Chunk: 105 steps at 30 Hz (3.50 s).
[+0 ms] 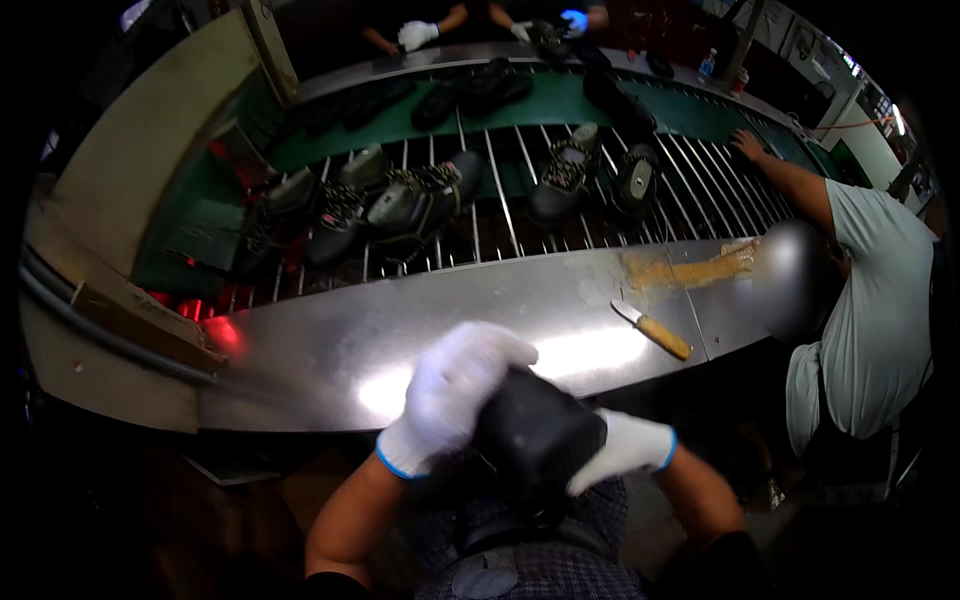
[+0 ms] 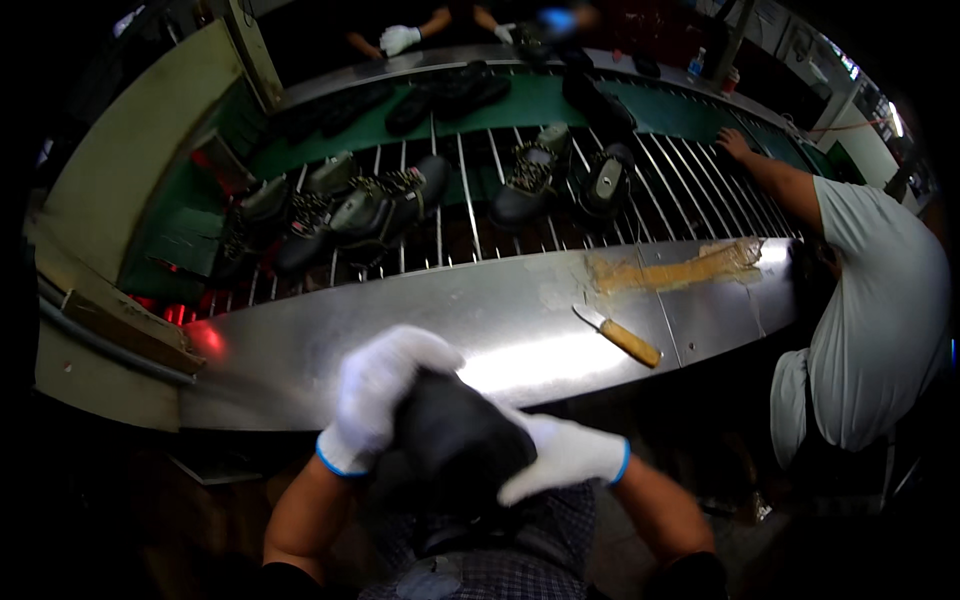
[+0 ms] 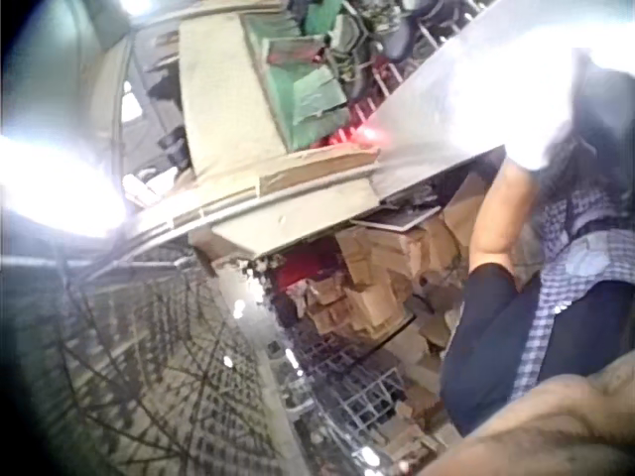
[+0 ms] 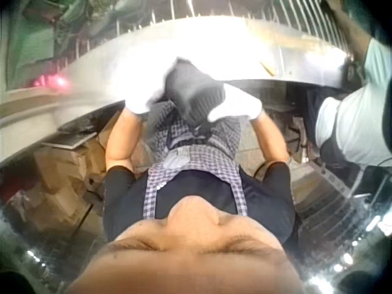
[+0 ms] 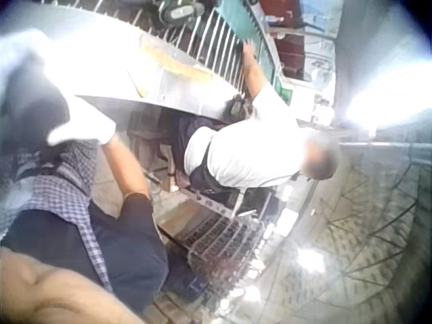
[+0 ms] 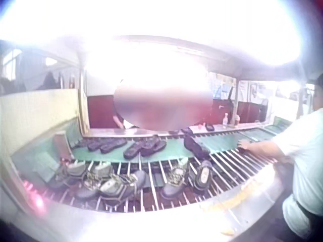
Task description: The person processes a boot on a conveyor line by applying adhesive or sealant to the sole edge and trimming excess material with a small knife.
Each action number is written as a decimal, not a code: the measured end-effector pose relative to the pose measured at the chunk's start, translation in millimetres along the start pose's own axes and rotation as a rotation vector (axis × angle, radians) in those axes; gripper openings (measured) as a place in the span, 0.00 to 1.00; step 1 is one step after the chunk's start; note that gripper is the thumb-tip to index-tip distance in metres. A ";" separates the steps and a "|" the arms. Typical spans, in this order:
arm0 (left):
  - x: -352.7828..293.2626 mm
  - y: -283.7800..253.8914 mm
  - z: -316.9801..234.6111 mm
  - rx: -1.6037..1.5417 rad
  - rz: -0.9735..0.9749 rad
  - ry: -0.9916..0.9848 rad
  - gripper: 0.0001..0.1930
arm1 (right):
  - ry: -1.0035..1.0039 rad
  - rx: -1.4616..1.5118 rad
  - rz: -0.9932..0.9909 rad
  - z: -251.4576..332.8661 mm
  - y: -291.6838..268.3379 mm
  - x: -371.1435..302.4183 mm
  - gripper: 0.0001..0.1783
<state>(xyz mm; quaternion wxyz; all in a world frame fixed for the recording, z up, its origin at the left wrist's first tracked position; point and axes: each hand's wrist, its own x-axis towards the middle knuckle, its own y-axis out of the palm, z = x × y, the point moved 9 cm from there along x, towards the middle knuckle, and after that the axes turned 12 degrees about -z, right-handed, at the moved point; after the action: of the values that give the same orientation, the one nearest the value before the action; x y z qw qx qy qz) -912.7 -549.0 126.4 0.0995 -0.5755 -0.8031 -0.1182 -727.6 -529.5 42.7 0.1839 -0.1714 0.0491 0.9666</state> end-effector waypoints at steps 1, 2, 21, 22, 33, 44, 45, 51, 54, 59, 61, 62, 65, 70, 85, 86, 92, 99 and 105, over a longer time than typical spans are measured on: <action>10.5 -21.1 -13.9 0.029 -0.095 0.043 0.21 | -0.002 0.014 0.035 26.3 -8.3 11.2 0.58; 19.6 -40.5 -25.6 0.060 -0.192 0.089 0.23 | 0.085 -0.009 -0.063 36.4 -27.0 20.5 0.48; -75.4 -73.3 35.5 1.058 -0.289 0.216 0.73 | -0.132 -1.107 -0.617 102.4 -48.0 9.4 0.22; -64.9 -73.7 34.9 1.053 -0.200 0.207 0.72 | -0.115 -1.173 -0.473 105.8 -23.1 21.4 0.21; -43.2 -81.9 53.3 0.900 -0.095 0.182 0.62 | 0.254 -0.397 -0.279 33.7 4.3 81.4 0.25; -50.9 -81.1 38.0 0.922 -0.197 0.524 0.39 | -0.481 -1.258 -0.426 100.2 94.9 91.7 0.17; -50.2 -81.1 36.9 0.932 -0.188 0.523 0.42 | -0.452 -1.201 -0.397 104.8 87.5 85.9 0.17; -50.4 -83.5 47.0 0.944 -0.149 0.414 0.53 | -0.319 -1.279 -0.391 84.0 50.4 87.5 0.21; -47.7 -84.5 45.7 1.026 -0.114 0.392 0.57 | -0.349 -1.182 -0.306 86.6 42.9 72.3 0.21; -15.4 -64.3 18.9 1.141 0.114 0.292 0.62 | -0.114 -1.357 -0.527 118.5 -39.8 39.5 0.21; 6.0 -46.3 27.9 1.133 0.286 0.102 0.62 | -0.069 -1.387 -0.529 117.8 -50.4 38.2 0.22; 11.3 -43.9 29.3 1.170 0.337 0.070 0.62 | -0.057 -1.398 -0.524 120.2 -47.4 46.1 0.22; 12.9 -43.4 41.8 1.212 0.435 0.034 0.63 | -0.013 -1.314 -0.482 113.0 -35.1 77.0 0.23; 5.0 -46.8 43.1 1.169 0.394 0.123 0.61 | 0.035 -0.658 -0.474 66.6 -45.4 80.1 0.24; -5.6 -48.1 22.7 1.121 0.282 0.451 0.44 | -0.043 -1.119 -0.312 104.1 8.8 38.5 0.26; -4.8 -48.4 20.1 1.147 0.270 0.453 0.44 | -0.062 -1.150 -0.392 105.9 -7.2 36.6 0.26; 41.5 -52.1 39.0 1.069 0.141 -0.069 0.57 | -0.038 -1.218 -0.639 99.5 -45.1 53.2 0.24; 45.9 -38.3 55.3 1.035 0.314 -0.264 0.57 | -0.164 -0.454 -0.809 30.5 -31.5 88.6 0.21; 44.2 -50.9 58.1 1.099 0.248 -0.252 0.56 | -0.181 -0.599 -0.775 45.3 -41.8 78.3 0.25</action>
<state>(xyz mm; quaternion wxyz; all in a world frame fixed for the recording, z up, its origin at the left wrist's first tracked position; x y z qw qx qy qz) -976.4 -507.3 80.3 0.3006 -0.5386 -0.6788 0.3985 -794.6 -457.0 56.5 0.4758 -0.1380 -0.3140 0.8099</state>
